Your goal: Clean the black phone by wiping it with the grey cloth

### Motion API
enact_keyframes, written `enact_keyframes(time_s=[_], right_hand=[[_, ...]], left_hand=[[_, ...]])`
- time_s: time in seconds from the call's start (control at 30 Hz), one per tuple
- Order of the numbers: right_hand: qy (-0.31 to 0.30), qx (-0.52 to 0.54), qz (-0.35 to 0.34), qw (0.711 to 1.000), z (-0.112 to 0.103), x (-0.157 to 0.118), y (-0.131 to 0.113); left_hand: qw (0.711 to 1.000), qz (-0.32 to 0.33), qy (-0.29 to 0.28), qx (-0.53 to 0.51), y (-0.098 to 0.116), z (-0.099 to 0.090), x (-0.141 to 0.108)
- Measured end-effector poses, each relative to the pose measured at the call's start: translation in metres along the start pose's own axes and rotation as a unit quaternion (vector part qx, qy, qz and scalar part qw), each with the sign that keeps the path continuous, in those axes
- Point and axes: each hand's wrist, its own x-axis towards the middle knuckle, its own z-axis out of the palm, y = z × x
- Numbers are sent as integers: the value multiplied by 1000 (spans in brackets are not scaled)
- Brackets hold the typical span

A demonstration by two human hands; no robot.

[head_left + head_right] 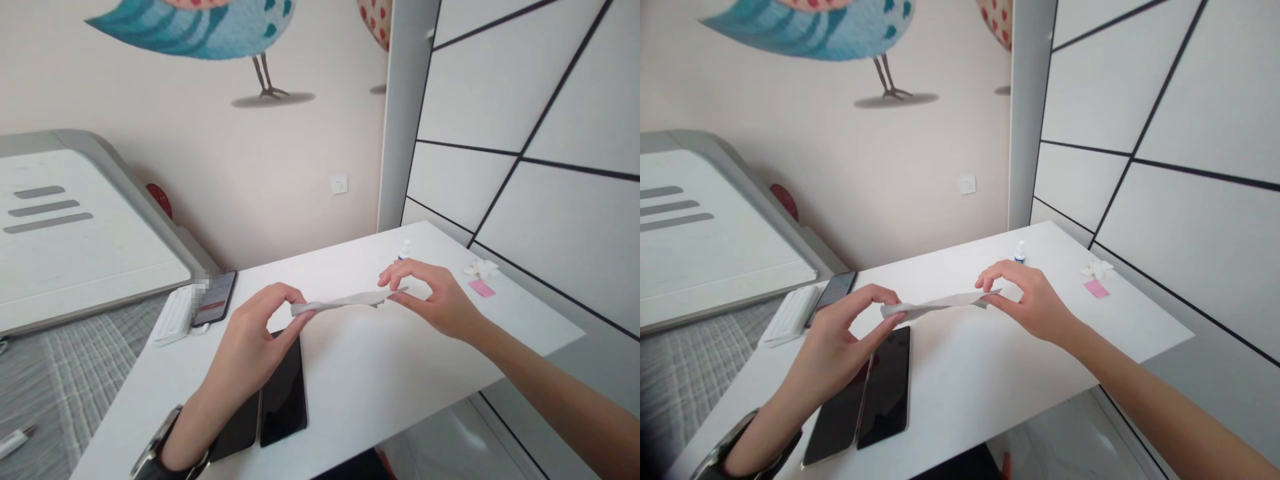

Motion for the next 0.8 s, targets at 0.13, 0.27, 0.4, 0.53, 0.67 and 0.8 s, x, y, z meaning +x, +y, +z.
enact_keyframes(time_s=[0.13,0.27,0.4,0.53,0.67,0.8], right_hand=[[-105,-29,-21,994,6,-49,11],[-189,-61,6,980,21,-96,21],[-179,-105,42,977,41,-99,30],[-189,-151,69,968,68,-81,42],[-185,-180,95,961,87,-75,54],[-154,-168,105,968,85,-80,61]], left_hand=[[993,53,-107,10,3,29,-47],[977,80,-197,29,8,51,-80],[968,54,-229,83,-1,66,-77],[952,47,-272,133,-19,85,-69],[944,52,-281,165,-35,93,-60],[944,84,-270,170,-50,72,-55]])
